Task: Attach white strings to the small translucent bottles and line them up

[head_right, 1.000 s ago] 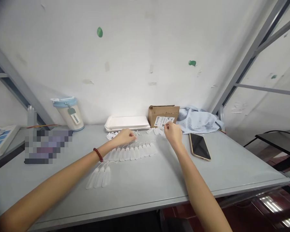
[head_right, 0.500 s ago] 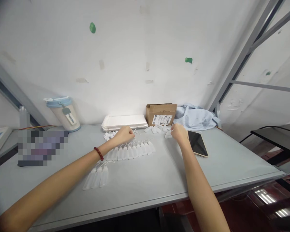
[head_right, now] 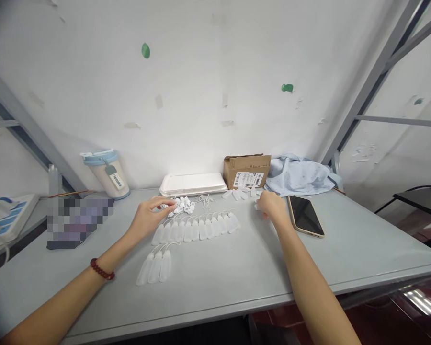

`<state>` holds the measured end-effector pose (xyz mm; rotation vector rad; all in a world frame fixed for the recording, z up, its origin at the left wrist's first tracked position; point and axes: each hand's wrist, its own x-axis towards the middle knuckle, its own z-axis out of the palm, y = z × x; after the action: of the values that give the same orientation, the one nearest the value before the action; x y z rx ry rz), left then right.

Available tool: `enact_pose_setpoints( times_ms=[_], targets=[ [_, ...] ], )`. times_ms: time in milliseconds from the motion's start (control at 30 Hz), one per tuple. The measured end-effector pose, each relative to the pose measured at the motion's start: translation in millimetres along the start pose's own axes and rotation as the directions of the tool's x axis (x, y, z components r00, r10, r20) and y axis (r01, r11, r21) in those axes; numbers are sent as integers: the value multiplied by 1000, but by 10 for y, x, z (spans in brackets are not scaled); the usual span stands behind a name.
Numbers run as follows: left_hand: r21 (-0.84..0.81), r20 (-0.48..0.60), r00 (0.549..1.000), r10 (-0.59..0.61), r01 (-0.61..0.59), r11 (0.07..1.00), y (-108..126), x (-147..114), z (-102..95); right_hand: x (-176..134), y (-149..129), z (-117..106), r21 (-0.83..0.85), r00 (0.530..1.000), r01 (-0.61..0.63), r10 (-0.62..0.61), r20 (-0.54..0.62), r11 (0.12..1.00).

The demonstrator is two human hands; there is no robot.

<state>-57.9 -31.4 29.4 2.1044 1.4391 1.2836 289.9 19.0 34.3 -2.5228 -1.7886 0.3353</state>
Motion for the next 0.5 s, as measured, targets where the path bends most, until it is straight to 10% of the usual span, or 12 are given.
enact_pose_setpoints(
  times_ms=[300,500],
  targets=[
    [-21,-64,995,74,-76,997,107,-140,-86,-311,-172,42,-162,985,73,-96,-144,984],
    [-30,-53,998,30,-32,999,219,-200,-10,-591,-511,141,60,816,479,-419,-398,876]
  ],
)
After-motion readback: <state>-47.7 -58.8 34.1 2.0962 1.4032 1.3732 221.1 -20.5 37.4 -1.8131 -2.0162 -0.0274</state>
